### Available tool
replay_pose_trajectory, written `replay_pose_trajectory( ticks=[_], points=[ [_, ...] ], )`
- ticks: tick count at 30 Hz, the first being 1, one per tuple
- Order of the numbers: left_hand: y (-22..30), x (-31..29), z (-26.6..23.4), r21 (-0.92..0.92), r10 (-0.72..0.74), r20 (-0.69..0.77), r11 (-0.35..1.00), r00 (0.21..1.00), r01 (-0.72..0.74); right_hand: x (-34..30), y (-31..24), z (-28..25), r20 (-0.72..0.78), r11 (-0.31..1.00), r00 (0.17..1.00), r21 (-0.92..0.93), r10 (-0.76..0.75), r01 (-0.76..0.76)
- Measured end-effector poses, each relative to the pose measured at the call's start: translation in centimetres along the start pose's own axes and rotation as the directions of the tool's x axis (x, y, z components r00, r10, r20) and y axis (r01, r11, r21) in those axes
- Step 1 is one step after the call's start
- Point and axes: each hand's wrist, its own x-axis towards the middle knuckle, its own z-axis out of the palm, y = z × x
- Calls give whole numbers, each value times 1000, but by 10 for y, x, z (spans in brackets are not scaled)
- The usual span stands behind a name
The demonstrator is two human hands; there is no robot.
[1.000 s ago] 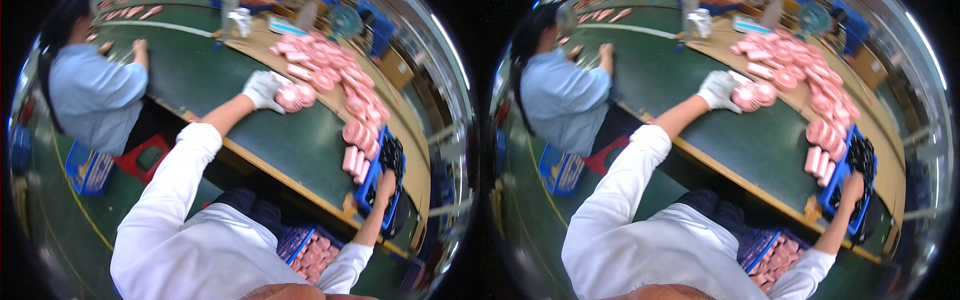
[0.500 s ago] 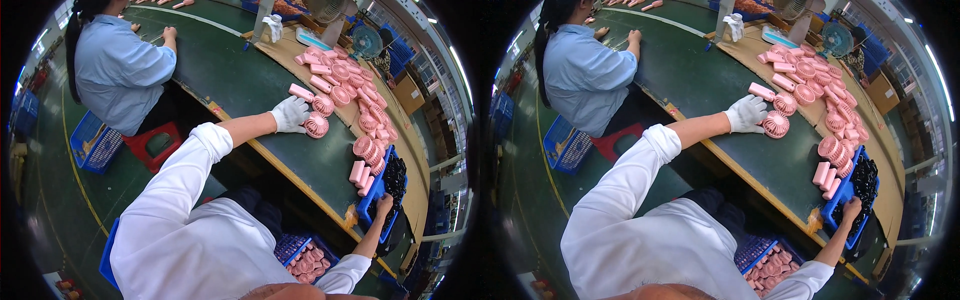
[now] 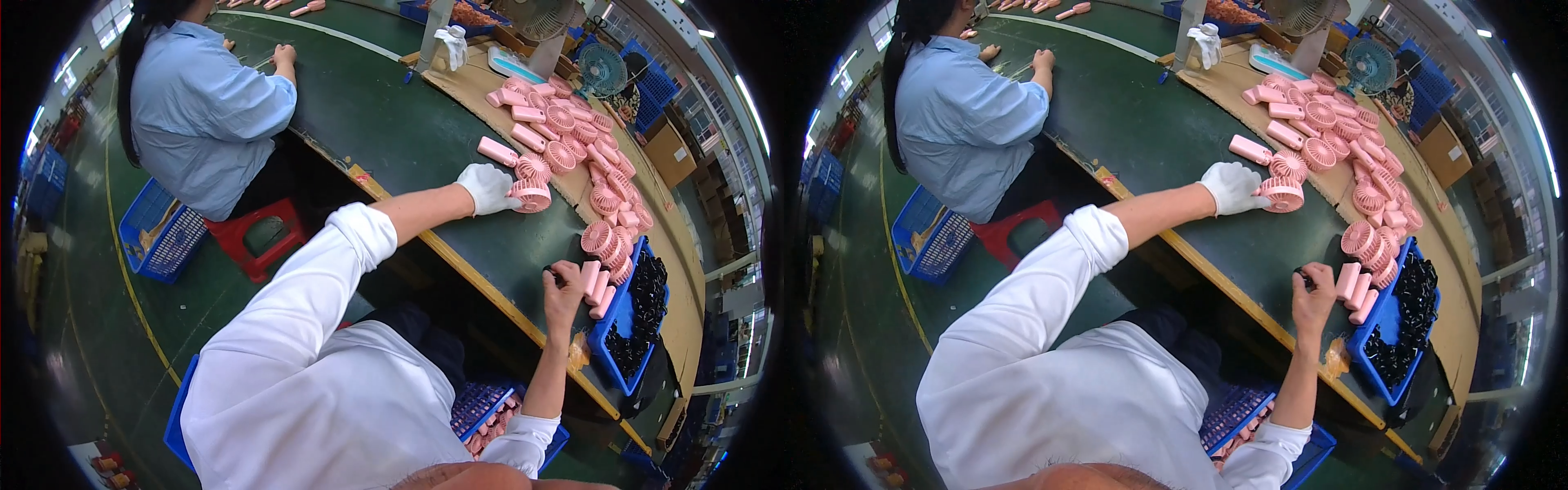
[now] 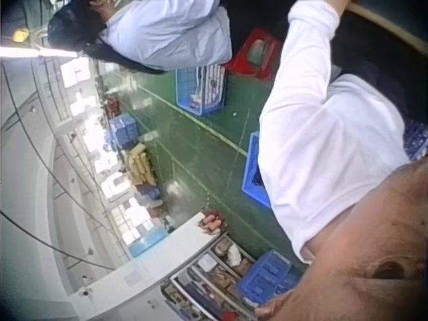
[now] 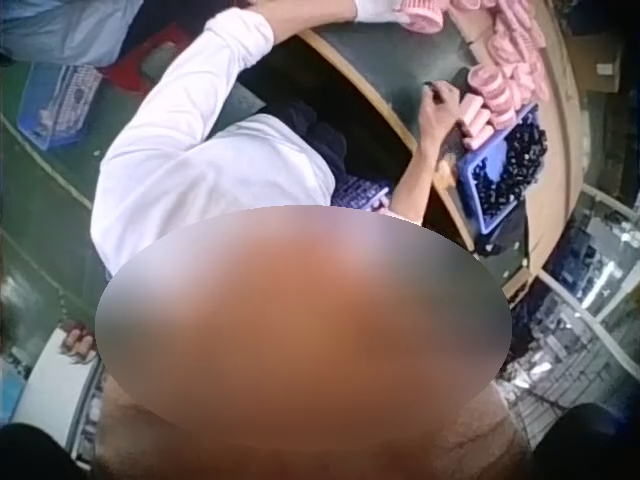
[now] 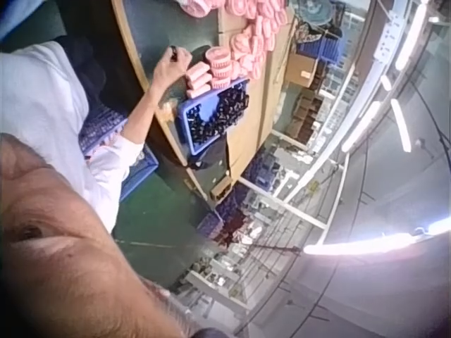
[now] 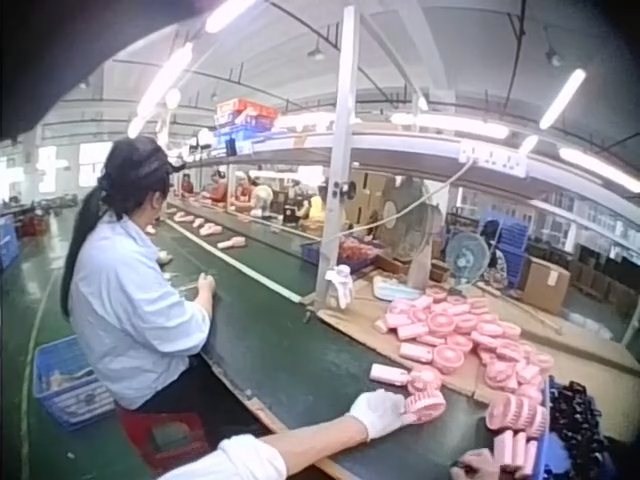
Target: The person assembles handheld fans by hand, taking fan parts and black components from blue bins and fitting them together.
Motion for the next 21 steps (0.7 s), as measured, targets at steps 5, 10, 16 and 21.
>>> replay_pose_trajectory(
  ticks=[5, 10, 16, 21],
  points=[
    [5, -6, -4, -30, -77, 25, 997, 997, 78, -7, 7, 20, -1, 994, 1000, -111, 21, -21],
    [8, -6, -2, -84, 33, 43, 996, 999, -29, -17, 28, 20, -54, 919, 993, -387, -107, 78],
    [1, -11, -14, -11, -71, 23, 997, 997, 71, -4, 32, 28, -200, 952, 972, -302, -122, 58],
    [-13, -8, 18, -956, -264, 28, 275, 964, 103, -5, 15, 28, -344, 993, 939, -114, 1, -43]
  ],
)
